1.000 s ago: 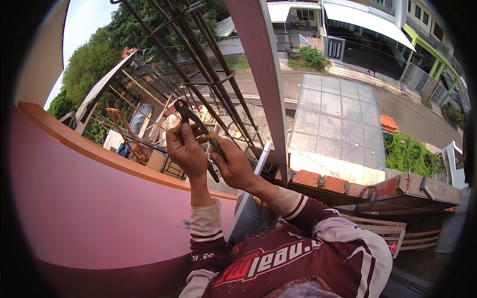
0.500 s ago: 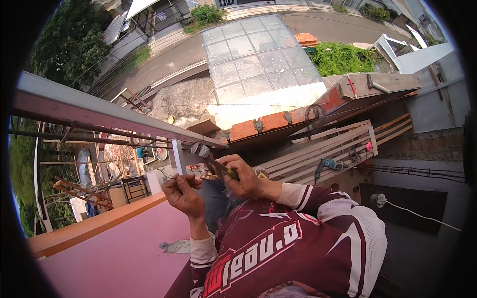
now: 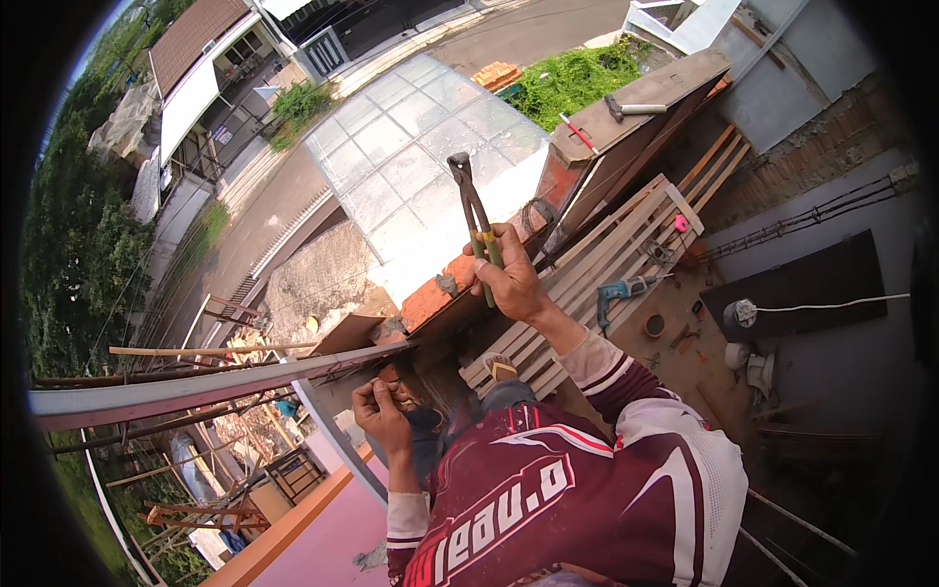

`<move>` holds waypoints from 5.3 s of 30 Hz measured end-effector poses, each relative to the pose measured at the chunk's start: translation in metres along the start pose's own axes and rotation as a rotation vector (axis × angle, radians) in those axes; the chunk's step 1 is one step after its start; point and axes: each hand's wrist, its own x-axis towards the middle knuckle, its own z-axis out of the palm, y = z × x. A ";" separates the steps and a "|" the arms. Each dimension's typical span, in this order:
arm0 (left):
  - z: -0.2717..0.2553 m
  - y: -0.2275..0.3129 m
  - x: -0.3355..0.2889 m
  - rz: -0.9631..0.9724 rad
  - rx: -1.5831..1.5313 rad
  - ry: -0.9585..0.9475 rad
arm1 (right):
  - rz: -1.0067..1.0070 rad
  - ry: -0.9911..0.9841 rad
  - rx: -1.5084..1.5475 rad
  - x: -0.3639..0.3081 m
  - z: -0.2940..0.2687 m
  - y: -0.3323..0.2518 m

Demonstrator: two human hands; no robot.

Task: The person assembles a vertical rebar cage by hand, wrapping and twisting wire ties around intersecting bars to secure the structure. The person repeatedly positions wire, twists it with pliers, and adjusts the cage alignment while working on an elevated construction site.

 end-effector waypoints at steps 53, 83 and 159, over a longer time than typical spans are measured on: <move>-0.016 0.118 0.018 0.227 -0.347 0.336 | -0.235 -0.928 -0.253 -0.046 0.160 -0.001; -0.324 0.363 0.212 0.539 -0.136 0.189 | -0.451 -0.951 0.068 0.151 0.512 -0.223; -0.248 0.351 0.198 0.968 -0.452 0.419 | -0.760 -1.274 -0.591 0.211 0.528 -0.283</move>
